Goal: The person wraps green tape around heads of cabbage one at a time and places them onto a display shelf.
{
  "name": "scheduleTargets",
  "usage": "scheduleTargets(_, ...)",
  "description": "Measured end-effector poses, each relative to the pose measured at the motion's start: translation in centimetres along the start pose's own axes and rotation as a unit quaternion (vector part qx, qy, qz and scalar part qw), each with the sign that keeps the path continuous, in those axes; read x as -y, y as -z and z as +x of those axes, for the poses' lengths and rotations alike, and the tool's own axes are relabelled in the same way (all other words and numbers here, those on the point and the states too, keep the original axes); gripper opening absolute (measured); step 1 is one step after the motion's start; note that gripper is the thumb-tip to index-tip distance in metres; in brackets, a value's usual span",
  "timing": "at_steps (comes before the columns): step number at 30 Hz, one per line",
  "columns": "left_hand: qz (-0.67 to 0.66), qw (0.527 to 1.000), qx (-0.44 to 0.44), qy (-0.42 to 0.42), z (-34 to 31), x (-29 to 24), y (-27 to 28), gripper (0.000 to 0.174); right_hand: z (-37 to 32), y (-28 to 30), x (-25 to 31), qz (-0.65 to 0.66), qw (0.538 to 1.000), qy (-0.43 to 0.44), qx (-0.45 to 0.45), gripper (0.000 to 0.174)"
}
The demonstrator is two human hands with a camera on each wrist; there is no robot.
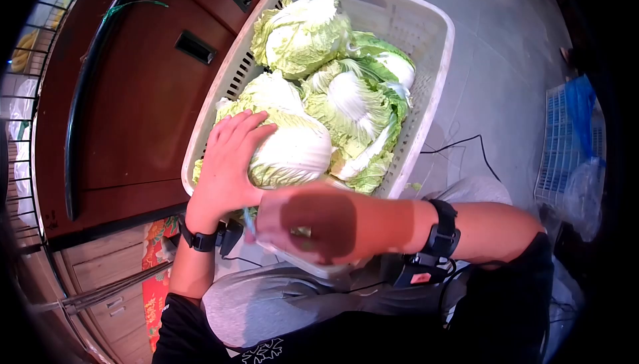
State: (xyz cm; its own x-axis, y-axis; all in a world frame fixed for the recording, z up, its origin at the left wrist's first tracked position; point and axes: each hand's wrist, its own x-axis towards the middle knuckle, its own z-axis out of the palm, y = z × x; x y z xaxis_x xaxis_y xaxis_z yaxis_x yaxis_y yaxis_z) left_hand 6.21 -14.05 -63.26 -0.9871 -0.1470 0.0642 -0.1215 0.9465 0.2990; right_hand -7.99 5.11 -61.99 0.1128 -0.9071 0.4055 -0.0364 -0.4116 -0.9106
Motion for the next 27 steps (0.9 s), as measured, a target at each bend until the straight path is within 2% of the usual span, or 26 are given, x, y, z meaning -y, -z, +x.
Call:
scheduleTargets(1,0.000,1.000,0.010,-0.001,0.1,-0.1,0.3,0.092,-0.2,-0.2,0.3,-0.001,0.998,-0.005,0.058,0.013)
scheduleTargets(2,0.001,1.000,0.012,-0.004,0.2,0.0,0.3,0.093,-0.6,-1.2,-0.1,-0.001,0.998,0.015,0.061,0.015)
scheduleTargets(5,-0.003,1.000,0.015,-0.007,0.2,0.0,0.3,0.095,-1.5,-2.3,-0.8,0.024,0.997,-0.004,0.070,0.015)
scheduleTargets(6,-0.012,1.000,0.014,-0.008,0.2,-0.1,0.4,0.095,-1.2,-2.7,-0.6,-0.003,1.000,0.006,0.018,0.011)
scheduleTargets(9,-0.017,1.000,0.014,-0.012,0.2,0.1,0.4,0.095,-0.7,-1.2,-1.4,0.018,0.997,-0.062,0.035,0.010)
scheduleTargets(10,-0.015,1.000,0.014,-0.014,0.1,0.2,0.4,0.096,-0.6,-0.6,-1.1,0.039,0.986,-0.150,0.054,0.010)
scheduleTargets(13,-0.028,0.999,0.025,-0.019,0.0,0.5,0.7,0.088,-0.4,-1.4,-2.2,0.012,0.992,-0.124,0.014,0.010)
scheduleTargets(16,-0.051,0.997,0.049,-0.019,-0.1,1.0,1.3,0.079,-0.1,-1.5,-2.6,-0.017,0.986,-0.145,0.083,0.014)
scheduleTargets(19,-0.079,0.996,0.033,-0.024,-0.1,1.3,1.0,0.078,0.0,-2.2,-3.0,-0.025,0.991,-0.115,0.064,0.011)
scheduleTargets(22,-0.078,0.996,0.027,-0.033,-0.2,1.8,0.5,0.071,1.1,-0.1,-4.2,-0.085,0.988,-0.119,0.039,0.008)
scheduleTargets(27,-0.054,0.998,-0.001,-0.018,-0.1,1.2,0.0,0.070,2.1,3.6,-6.7,-0.104,0.972,-0.206,-0.054,0.010)
